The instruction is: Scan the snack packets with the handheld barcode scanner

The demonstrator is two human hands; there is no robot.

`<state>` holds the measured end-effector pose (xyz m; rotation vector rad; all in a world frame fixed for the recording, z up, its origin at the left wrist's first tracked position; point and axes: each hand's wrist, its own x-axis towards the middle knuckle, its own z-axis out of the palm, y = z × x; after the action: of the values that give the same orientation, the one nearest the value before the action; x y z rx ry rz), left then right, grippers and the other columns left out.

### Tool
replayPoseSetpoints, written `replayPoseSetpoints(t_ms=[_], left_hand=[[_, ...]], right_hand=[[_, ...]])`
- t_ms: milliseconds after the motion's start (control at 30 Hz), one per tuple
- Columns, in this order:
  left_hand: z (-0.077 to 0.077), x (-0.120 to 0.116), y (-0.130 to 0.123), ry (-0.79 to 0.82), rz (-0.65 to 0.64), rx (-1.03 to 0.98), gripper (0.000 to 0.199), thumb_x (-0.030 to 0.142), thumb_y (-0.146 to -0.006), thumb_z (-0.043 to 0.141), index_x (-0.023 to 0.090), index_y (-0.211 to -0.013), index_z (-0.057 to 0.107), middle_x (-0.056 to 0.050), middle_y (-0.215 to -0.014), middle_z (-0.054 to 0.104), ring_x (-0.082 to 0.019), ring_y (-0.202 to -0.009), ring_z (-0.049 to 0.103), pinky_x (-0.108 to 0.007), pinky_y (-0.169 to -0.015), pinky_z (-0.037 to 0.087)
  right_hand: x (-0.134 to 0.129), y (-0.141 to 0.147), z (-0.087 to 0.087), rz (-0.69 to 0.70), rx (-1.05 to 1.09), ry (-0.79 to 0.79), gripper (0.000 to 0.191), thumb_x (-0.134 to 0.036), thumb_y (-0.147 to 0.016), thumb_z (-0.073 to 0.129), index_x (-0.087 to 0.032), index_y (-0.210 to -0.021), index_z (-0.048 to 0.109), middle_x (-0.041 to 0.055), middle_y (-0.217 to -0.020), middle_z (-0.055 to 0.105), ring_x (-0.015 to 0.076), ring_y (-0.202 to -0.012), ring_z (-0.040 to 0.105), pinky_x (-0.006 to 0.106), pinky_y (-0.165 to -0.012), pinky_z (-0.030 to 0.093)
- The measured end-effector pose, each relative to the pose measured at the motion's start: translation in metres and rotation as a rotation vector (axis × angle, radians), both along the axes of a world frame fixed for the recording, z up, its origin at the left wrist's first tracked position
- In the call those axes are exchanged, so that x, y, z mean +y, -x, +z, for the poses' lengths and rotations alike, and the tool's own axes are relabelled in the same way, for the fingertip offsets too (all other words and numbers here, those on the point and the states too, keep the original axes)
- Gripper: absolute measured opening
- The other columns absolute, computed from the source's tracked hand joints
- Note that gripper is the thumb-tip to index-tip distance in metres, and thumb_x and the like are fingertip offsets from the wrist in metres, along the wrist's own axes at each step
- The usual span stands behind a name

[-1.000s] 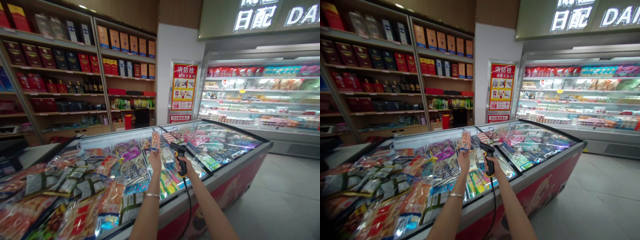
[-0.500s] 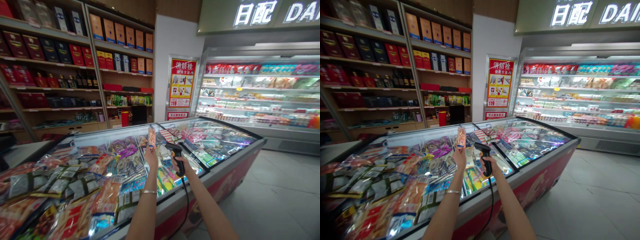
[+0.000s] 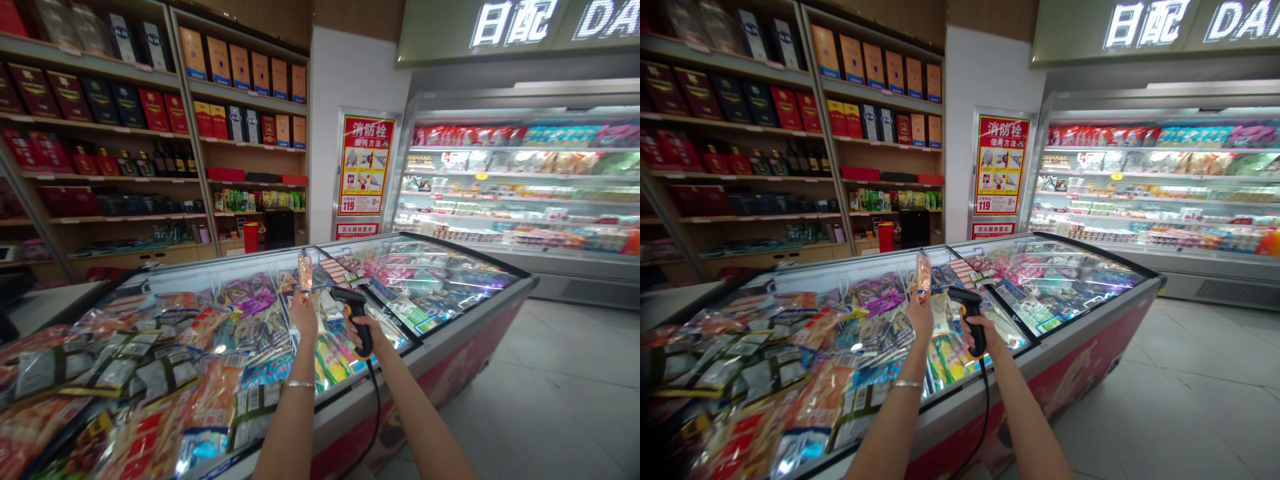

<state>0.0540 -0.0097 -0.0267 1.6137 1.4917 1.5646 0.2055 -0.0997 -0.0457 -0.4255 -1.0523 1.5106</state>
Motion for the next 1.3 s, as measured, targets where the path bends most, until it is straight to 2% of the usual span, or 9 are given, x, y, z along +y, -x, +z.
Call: replayPoseSetpoints(t_ms=[333,533,700,800,933,1033,1100,1167,1300], left_hand=[[-0.003,0.003,-0.001,-0.071,-0.009,-0.056,0.013,0.024,-0.086,0.047,0.020,-0.091,0.058,-0.004,-0.079,0.066,-0.016,-0.075,0.065,-0.024,-0.071,0.048],[0.031,-0.023,0.018,-0.124,0.078,-0.054,0.017,0.031,-0.087,0.049,0.018,-0.086,0.059,-0.005,-0.076,0.067,-0.018,-0.072,0.064,-0.025,-0.068,0.046],[0.074,-0.045,0.086,-0.242,0.153,-0.110,0.020,0.038,-0.082,0.055,0.018,-0.086,0.058,-0.004,-0.077,0.067,-0.019,-0.072,0.064,-0.027,-0.068,0.046],[0.081,-0.050,0.147,-0.251,0.219,-0.049,0.020,0.039,-0.077,0.058,0.020,-0.079,0.053,-0.001,-0.071,0.063,-0.019,-0.069,0.062,-0.029,-0.070,0.047],[0.071,-0.060,0.232,-0.145,0.339,0.075,0.021,0.040,-0.078,0.055,0.020,-0.083,0.052,-0.003,-0.074,0.061,-0.022,-0.072,0.061,-0.036,-0.077,0.048],[0.062,-0.079,0.278,-0.058,0.514,0.285,0.037,0.037,-0.080,0.051,0.008,-0.102,0.054,-0.019,-0.104,0.060,-0.031,-0.103,0.056,-0.046,-0.093,0.042],[0.057,-0.094,0.296,-0.060,0.680,0.435,0.053,0.036,-0.081,0.051,0.000,-0.120,0.046,-0.029,-0.130,0.044,-0.038,-0.125,0.039,-0.053,-0.102,0.032],[0.051,-0.106,0.308,-0.082,0.772,0.541,0.060,0.033,-0.083,0.050,0.004,-0.133,0.037,-0.026,-0.146,0.029,-0.039,-0.136,0.023,-0.057,-0.108,0.023],[0.034,-0.115,0.322,-0.029,0.715,0.658,0.054,0.029,-0.084,0.047,0.015,-0.136,0.042,-0.019,-0.150,0.028,-0.037,-0.141,0.015,-0.060,-0.110,0.013]], right_hand=[[0.001,-0.002,-0.001,0.006,0.008,-0.012,0.021,-0.026,-0.076,0.058,-0.019,-0.092,0.048,-0.0052,-0.060,0.049,0.0065,-0.035,0.039,0.017,-0.030,0.030],[-0.005,0.005,0.010,-0.050,0.022,-0.034,0.024,-0.028,-0.073,0.060,-0.019,-0.093,0.049,-0.0060,-0.059,0.048,0.0064,-0.034,0.037,0.017,-0.030,0.029],[-0.009,0.040,0.035,-0.098,0.071,-0.076,0.026,-0.027,-0.072,0.058,-0.019,-0.096,0.051,-0.0066,-0.058,0.047,0.0057,-0.034,0.037,0.017,-0.032,0.031],[-0.006,0.076,0.052,-0.097,0.117,-0.101,0.027,-0.027,-0.071,0.058,-0.019,-0.096,0.051,-0.0065,-0.058,0.047,0.0059,-0.034,0.036,0.017,-0.032,0.030],[0.001,0.125,0.055,-0.056,0.150,-0.077,0.027,-0.027,-0.070,0.059,-0.019,-0.095,0.052,-0.0058,-0.058,0.047,0.0070,-0.036,0.036,0.018,-0.032,0.030],[0.005,0.154,0.039,-0.002,0.125,0.006,0.025,-0.029,-0.068,0.061,-0.019,-0.088,0.052,-0.0051,-0.057,0.047,0.0079,-0.037,0.035,0.020,-0.033,0.029],[0.008,0.168,0.024,0.034,0.101,0.063,0.022,-0.031,-0.066,0.062,-0.020,-0.082,0.051,-0.0048,-0.055,0.046,0.0082,-0.037,0.035,0.020,-0.034,0.029],[0.010,0.177,0.011,0.059,0.079,0.098,0.021,-0.032,-0.066,0.062,-0.020,-0.077,0.049,-0.0046,-0.054,0.045,0.0083,-0.038,0.035,0.020,-0.035,0.028],[0.012,0.186,-0.002,0.097,0.018,0.141,0.021,-0.036,-0.066,0.061,-0.020,-0.070,0.047,-0.0044,-0.050,0.042,0.0089,-0.038,0.034,0.020,-0.035,0.026]])
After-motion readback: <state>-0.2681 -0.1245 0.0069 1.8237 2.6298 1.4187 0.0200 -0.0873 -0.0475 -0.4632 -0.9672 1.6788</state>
